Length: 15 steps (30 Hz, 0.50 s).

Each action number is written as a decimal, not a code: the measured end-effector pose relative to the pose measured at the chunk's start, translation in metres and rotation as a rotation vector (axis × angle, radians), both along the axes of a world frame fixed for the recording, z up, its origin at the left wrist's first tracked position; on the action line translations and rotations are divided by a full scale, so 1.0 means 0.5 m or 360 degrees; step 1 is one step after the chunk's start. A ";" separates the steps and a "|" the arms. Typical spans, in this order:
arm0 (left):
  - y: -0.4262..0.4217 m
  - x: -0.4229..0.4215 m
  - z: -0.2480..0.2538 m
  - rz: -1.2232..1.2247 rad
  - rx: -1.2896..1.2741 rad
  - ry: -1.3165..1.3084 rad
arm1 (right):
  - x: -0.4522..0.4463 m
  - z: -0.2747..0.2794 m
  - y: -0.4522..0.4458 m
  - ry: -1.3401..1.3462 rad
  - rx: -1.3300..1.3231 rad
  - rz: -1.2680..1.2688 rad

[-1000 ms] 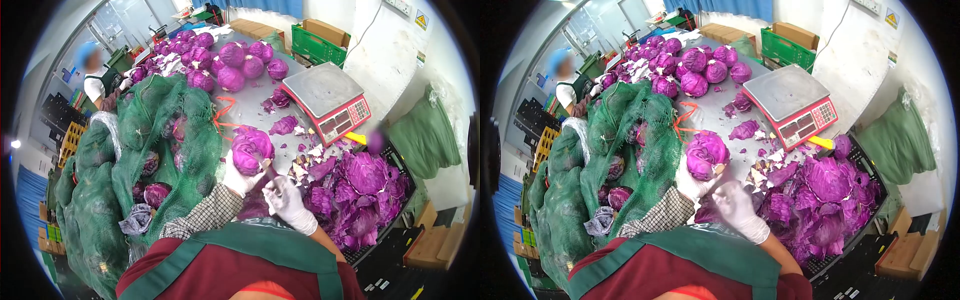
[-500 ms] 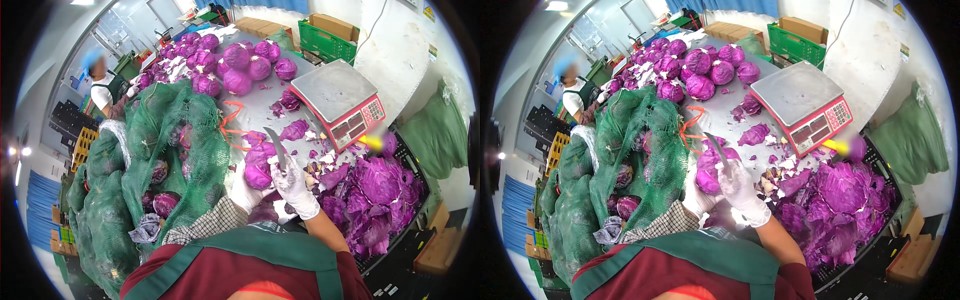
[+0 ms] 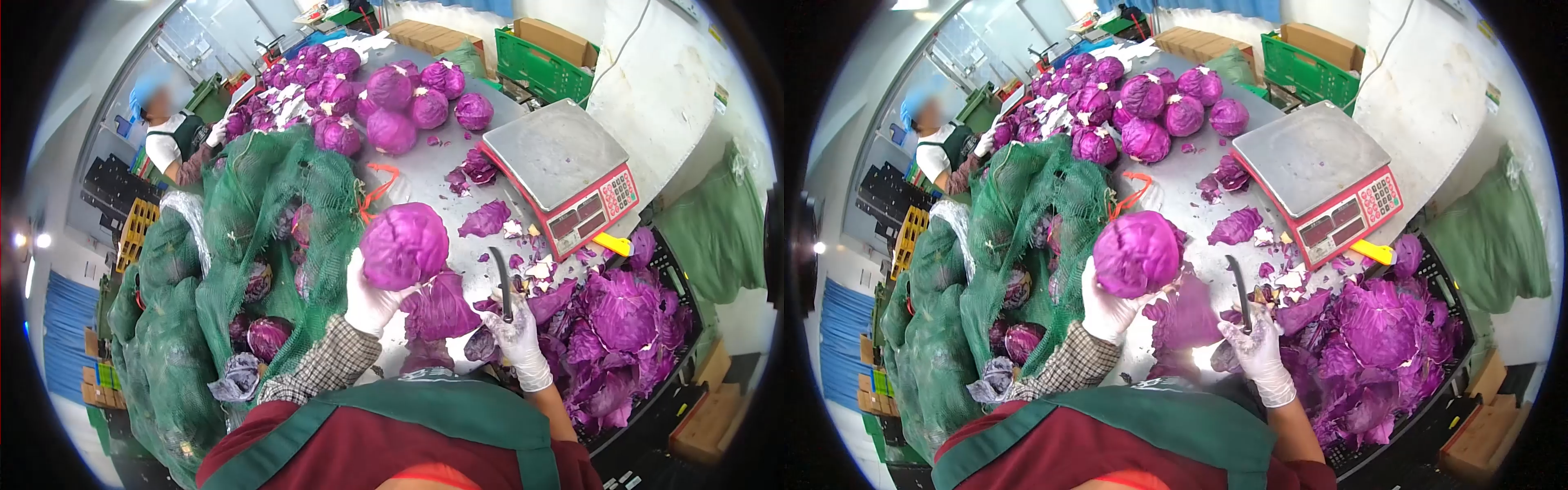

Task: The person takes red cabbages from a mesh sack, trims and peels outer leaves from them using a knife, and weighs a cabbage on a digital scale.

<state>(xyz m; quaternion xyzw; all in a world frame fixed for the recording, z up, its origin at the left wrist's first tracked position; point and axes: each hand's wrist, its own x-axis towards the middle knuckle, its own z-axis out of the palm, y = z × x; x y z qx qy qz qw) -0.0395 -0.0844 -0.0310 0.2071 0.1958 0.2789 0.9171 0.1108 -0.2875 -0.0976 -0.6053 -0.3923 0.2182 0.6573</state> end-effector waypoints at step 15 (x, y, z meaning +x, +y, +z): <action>0.015 0.013 0.027 -0.0664 0.0837 -0.0032 | 0.048 0.031 0.112 0.0261 0.0255 0.0171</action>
